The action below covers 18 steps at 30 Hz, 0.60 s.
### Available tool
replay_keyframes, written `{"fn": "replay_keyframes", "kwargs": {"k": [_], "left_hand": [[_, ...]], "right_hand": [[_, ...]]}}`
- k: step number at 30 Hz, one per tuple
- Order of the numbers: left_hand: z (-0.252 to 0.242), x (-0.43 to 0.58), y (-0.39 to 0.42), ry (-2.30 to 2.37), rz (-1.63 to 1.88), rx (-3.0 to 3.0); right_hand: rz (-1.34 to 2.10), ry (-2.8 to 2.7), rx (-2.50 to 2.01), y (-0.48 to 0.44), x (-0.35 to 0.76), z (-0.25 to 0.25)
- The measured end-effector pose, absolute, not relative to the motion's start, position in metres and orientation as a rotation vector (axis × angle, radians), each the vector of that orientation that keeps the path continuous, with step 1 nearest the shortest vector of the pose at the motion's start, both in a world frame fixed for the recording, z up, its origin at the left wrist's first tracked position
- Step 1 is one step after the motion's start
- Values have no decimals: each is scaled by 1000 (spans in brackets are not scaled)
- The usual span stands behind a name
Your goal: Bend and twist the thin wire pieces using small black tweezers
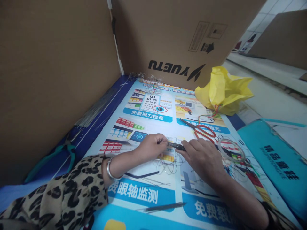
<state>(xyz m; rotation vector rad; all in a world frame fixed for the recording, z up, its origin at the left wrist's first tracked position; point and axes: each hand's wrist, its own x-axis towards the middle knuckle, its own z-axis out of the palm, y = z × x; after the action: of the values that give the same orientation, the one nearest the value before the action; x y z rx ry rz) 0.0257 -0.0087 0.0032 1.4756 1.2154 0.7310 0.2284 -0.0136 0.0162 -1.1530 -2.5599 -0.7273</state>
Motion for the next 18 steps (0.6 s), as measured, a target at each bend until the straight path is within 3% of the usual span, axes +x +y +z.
{"fn": "replay_keyframes", "kwargs": {"k": [18], "left_hand": [[4, 23, -7, 1207, 693, 1653]], "right_hand": [[-686, -2626, -1149, -11, 229, 17]]}}
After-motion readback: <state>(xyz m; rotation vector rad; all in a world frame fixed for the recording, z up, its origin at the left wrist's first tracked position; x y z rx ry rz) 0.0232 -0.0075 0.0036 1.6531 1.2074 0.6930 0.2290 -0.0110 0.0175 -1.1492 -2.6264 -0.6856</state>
